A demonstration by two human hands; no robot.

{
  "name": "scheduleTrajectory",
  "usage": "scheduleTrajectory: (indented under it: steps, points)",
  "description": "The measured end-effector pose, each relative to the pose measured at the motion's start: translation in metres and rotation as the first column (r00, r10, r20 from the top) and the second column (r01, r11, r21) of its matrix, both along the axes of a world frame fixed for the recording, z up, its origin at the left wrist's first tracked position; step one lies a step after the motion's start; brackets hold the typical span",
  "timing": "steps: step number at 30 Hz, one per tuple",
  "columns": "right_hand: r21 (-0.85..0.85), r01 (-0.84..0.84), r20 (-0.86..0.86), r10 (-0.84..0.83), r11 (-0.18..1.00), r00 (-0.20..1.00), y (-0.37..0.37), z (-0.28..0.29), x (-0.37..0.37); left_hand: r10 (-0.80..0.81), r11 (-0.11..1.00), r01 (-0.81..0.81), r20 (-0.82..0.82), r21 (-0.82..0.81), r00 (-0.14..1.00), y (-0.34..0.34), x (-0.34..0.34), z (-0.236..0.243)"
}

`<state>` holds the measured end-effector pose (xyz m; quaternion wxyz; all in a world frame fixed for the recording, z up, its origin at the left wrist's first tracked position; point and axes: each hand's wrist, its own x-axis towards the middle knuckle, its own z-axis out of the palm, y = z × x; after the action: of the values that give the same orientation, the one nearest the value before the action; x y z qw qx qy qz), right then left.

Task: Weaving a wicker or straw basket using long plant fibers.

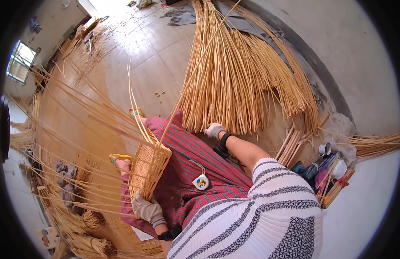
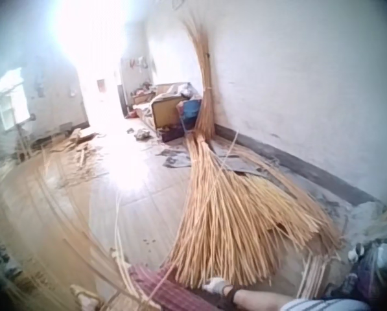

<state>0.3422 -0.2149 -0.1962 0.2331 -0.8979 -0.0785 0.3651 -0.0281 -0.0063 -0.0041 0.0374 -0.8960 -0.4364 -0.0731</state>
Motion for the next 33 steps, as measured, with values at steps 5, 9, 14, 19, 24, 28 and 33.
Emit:
scheduleTrajectory:
  steps: [5,9,14,19,24,28,33]
  points:
    - [0.123,0.158,0.18,-0.179,0.98,0.967,-0.021,-0.012,-0.009,0.012,0.999,-0.012,-0.007,-0.033,1.0,-0.003,0.006,0.006]
    - [0.341,0.408,0.042,-0.447,0.847,0.893,-0.033,0.009,-0.018,0.012,1.0,-0.012,-0.006,0.008,1.0,-0.001,0.0,-0.001]
    - [0.463,0.651,-0.278,-0.599,0.601,0.751,-0.033,0.037,-0.007,0.029,0.999,-0.03,-0.03,-0.027,0.999,-0.001,0.002,0.002]
    - [0.554,0.708,-0.595,-0.386,0.437,0.705,-0.029,0.135,0.011,-0.014,0.997,0.012,-0.023,-0.079,1.0,-0.003,0.007,0.017]
    - [0.769,0.418,-0.589,0.281,0.484,0.758,0.009,0.258,-0.042,-0.193,0.932,0.199,0.05,-0.302,0.98,0.003,-0.003,0.067]
    - [0.892,0.076,-0.425,0.769,0.445,0.477,0.021,0.295,-0.118,0.026,0.478,0.43,0.501,-0.766,0.865,-0.018,0.02,0.106]
    - [0.908,-0.102,-0.41,0.912,0.407,-0.011,0.038,0.28,-0.17,0.096,-0.529,0.401,0.416,-0.748,0.904,-0.044,0.047,0.112]
